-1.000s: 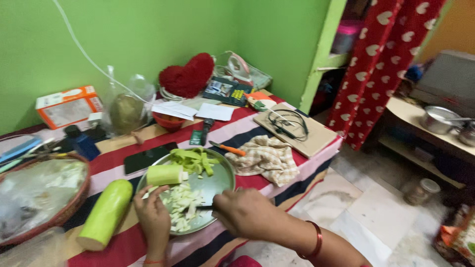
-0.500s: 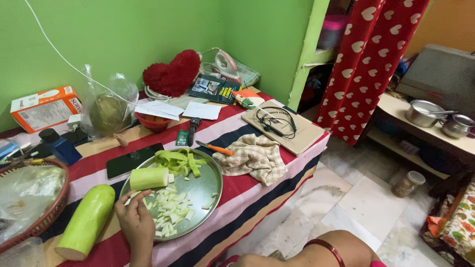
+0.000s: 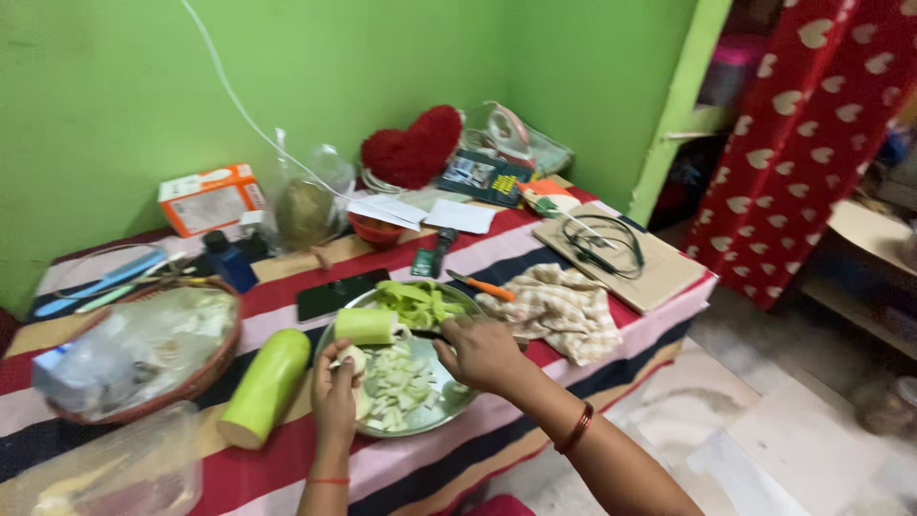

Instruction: The person cuts a peeled green vegetable into small pieces using a knife and places them on a metal plate. The person handles the vegetable and knife throughout, accumulating cut pieces on the plate.

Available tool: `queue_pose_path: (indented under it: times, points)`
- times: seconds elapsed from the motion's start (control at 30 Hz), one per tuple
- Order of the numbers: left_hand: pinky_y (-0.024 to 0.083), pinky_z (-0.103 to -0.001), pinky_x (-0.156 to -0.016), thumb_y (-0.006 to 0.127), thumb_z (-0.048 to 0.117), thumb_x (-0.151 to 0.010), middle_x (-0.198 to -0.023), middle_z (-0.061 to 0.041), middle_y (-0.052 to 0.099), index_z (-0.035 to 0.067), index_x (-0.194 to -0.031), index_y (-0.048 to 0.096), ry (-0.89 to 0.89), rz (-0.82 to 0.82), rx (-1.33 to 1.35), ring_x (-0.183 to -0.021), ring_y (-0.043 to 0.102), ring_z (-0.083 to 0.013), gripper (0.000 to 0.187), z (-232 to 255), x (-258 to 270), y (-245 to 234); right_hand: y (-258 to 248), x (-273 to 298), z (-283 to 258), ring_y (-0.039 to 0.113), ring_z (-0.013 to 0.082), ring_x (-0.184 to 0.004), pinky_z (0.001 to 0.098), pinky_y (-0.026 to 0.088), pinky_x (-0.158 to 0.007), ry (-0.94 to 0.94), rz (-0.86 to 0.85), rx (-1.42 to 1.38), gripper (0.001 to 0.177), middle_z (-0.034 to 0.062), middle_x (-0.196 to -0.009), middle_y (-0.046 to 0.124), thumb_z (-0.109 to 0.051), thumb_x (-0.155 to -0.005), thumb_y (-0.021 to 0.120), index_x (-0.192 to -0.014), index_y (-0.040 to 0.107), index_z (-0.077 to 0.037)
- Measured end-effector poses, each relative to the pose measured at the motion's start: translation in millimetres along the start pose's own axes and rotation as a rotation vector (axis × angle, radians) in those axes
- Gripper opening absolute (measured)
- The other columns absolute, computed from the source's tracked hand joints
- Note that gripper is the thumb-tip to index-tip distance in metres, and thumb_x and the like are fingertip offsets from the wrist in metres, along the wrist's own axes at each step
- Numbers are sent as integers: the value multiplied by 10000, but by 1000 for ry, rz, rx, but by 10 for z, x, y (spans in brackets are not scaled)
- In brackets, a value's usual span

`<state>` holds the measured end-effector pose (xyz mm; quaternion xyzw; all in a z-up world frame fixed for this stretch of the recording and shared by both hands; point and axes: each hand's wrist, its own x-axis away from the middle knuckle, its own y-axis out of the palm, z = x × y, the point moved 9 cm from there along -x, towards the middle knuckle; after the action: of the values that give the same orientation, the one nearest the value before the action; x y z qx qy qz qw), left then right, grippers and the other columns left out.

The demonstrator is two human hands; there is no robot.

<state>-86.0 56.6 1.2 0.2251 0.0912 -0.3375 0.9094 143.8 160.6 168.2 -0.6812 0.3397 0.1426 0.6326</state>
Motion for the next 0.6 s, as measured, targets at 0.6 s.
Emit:
queue_pose_path:
  times: [0.6]
  points:
    - [525,-302,-718,879,368,-731,-864,-72,694,42,-974,600,59,-12,-771,-765,656,-161,494,307,-233,219,538,-293,-211,651,386,-673,496,503,-645,-39,122,-159,190,162,-748,659,-224,-936,626,-857,615,-51]
